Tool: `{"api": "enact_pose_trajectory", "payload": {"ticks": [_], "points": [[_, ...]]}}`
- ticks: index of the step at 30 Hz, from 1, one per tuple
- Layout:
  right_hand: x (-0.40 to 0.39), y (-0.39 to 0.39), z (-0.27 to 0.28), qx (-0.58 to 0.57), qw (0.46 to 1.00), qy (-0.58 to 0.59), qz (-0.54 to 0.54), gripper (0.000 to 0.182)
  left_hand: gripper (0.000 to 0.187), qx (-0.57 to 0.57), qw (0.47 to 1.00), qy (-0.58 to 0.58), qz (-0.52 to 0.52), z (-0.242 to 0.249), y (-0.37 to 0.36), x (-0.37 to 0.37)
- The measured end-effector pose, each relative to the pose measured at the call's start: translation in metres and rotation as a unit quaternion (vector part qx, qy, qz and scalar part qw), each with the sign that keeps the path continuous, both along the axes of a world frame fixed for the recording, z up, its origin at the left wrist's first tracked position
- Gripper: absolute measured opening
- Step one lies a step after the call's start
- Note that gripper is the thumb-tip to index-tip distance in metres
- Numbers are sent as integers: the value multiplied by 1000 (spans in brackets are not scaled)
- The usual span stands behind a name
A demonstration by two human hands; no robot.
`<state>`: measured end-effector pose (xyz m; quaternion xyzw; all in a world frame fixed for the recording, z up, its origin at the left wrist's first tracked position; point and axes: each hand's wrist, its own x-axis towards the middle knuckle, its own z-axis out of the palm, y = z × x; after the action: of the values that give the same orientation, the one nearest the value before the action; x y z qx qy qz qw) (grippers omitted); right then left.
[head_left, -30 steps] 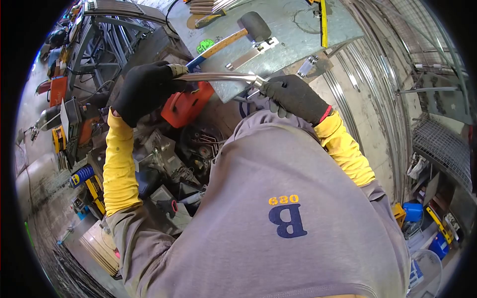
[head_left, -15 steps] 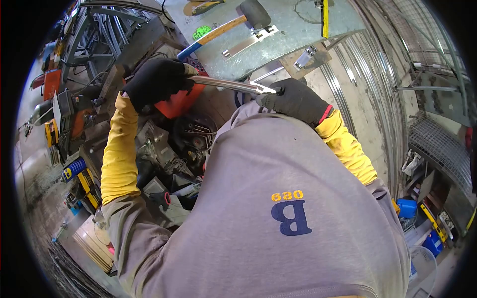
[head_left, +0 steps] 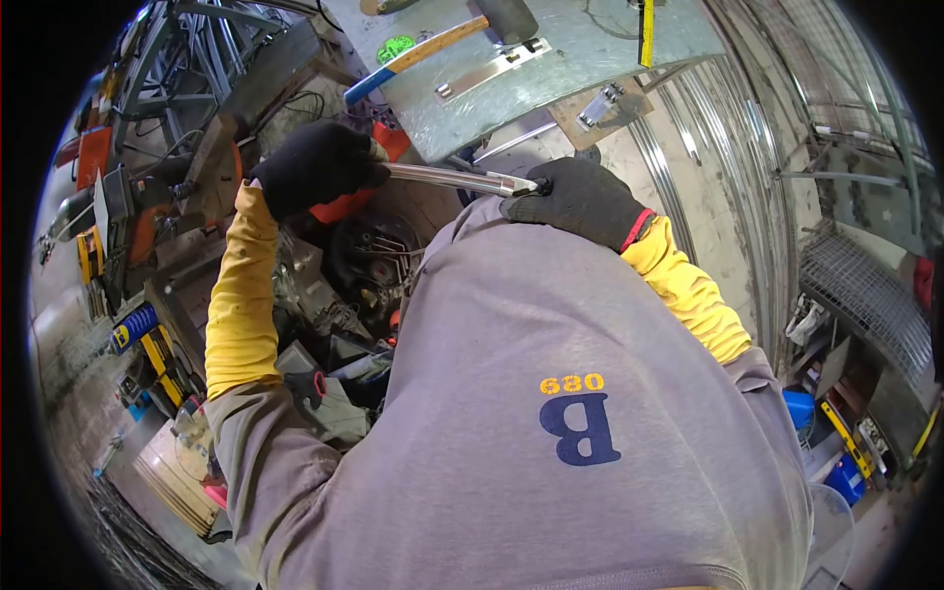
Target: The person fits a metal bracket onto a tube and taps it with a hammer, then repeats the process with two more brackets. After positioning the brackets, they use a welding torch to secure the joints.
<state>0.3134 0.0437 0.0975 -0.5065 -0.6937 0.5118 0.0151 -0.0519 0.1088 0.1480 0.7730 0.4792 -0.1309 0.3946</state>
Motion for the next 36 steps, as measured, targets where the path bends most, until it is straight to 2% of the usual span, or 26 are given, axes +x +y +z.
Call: {"api": "enact_pose_trajectory", "payload": {"ticks": [4,6,12,25,28,30,33,36], "points": [[-1,0,-7,0,1000,7,1,60,19,48,996,-68,-41,-25,-1,-21],[-3,0,-9,-4,1000,9,-1,60,18,-25,999,-41,8,-32,-1,-29],[-6,0,-15,26,999,8,20,59,17,-16,1000,8,7,-18,-8,-51],[-11,0,-21,24,1000,8,3,60,16,63,997,-41,-22,-26,-11,-23],[-13,2,-17,16,1000,-22,10,60,17,70,995,-64,-24,-27,-10,-24],[-12,3,-18,1,1000,4,0,58,17,41,996,-78,16,-21,-11,-19],[-11,4,-21,18,1000,5,2,55,17,47,994,-102,19,-23,-11,-20],[-11,4,-24,30,1000,7,1,53,17,60,996,-54,-28,-31,-6,-27]]}}
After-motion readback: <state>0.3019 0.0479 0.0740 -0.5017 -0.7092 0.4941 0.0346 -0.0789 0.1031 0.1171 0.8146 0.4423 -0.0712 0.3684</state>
